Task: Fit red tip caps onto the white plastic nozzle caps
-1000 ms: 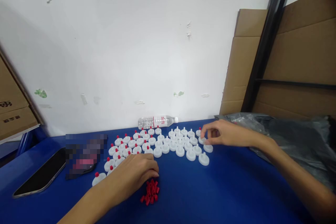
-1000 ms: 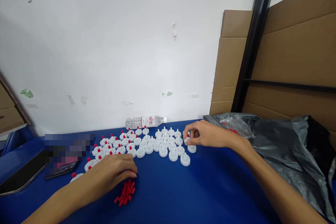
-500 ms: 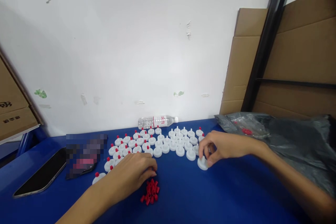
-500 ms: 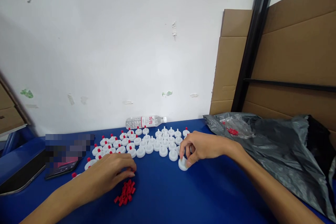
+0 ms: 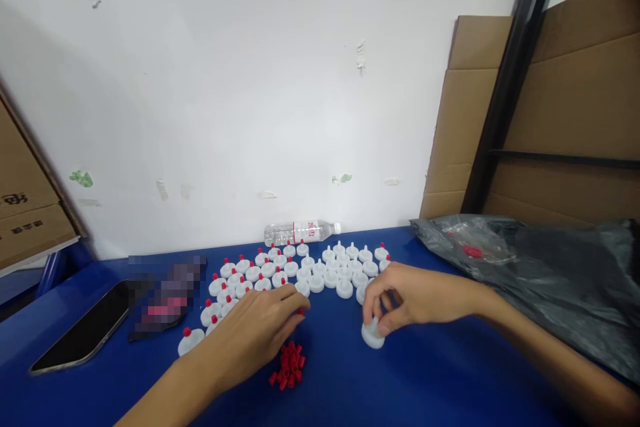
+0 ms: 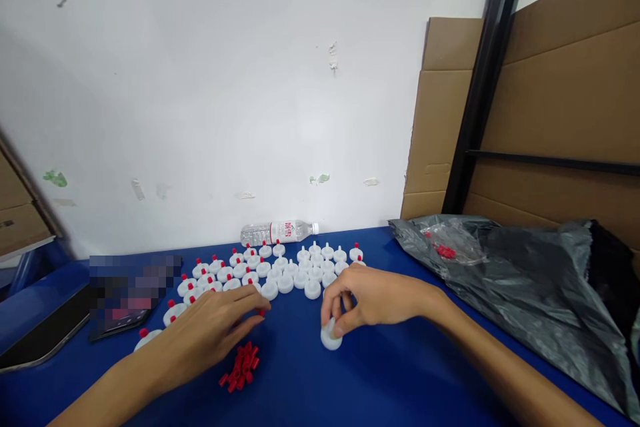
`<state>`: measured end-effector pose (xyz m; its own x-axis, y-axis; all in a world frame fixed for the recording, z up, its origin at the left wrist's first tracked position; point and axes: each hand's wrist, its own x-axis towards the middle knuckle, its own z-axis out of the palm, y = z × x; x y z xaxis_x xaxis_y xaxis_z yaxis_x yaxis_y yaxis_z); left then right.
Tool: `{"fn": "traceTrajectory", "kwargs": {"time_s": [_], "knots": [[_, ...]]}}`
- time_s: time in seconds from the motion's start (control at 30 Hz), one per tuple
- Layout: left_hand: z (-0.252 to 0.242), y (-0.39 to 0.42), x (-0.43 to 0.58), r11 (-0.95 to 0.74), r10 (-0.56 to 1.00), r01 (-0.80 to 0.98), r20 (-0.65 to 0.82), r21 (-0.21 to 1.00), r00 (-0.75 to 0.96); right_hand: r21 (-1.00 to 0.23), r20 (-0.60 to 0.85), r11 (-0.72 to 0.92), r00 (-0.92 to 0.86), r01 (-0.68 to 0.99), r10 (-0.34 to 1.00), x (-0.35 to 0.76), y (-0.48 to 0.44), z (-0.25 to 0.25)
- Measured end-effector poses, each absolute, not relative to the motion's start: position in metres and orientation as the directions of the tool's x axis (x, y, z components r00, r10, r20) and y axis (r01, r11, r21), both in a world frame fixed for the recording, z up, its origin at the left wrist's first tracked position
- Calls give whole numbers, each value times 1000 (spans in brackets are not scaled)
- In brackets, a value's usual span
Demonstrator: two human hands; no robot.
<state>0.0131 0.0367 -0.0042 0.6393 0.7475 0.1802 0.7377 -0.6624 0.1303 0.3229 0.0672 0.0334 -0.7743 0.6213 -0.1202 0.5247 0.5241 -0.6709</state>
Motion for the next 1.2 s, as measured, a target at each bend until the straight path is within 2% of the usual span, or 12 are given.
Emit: {"fn": "traceTrajectory", "kwargs": {"time_s": [0.2,0.4,0.53,0.63,0.7,0.83,1.03,1.2], "knots": [[-4,33,17,-665,742,743,187,80,644,-630,-179,527,-767,570,616,315,66,16],[-7,33,20,-697,700,710,305,95,646,-511,-24,632,-745,583,667,305,54,20],[-13,32,25,-754,630,631,472,181,617,-424,43,653,-706,628,707,294,42,20],[-14,29,30,-781,605,556,565,284,562,-279,165,753,-743,595,648,287,38,12],[-13,27,33,-792,598,517,584,325,549,-216,211,791,-764,572,610,284,38,7],[-12,25,35,-807,586,471,578,356,568,-176,253,798,-757,577,603,284,38,4],[-16,25,34,-813,567,502,596,294,569,-141,331,805,-739,576,587,285,38,3],[-21,28,30,-812,518,564,632,152,576,-58,446,837,-736,544,510,286,41,-2]]}}
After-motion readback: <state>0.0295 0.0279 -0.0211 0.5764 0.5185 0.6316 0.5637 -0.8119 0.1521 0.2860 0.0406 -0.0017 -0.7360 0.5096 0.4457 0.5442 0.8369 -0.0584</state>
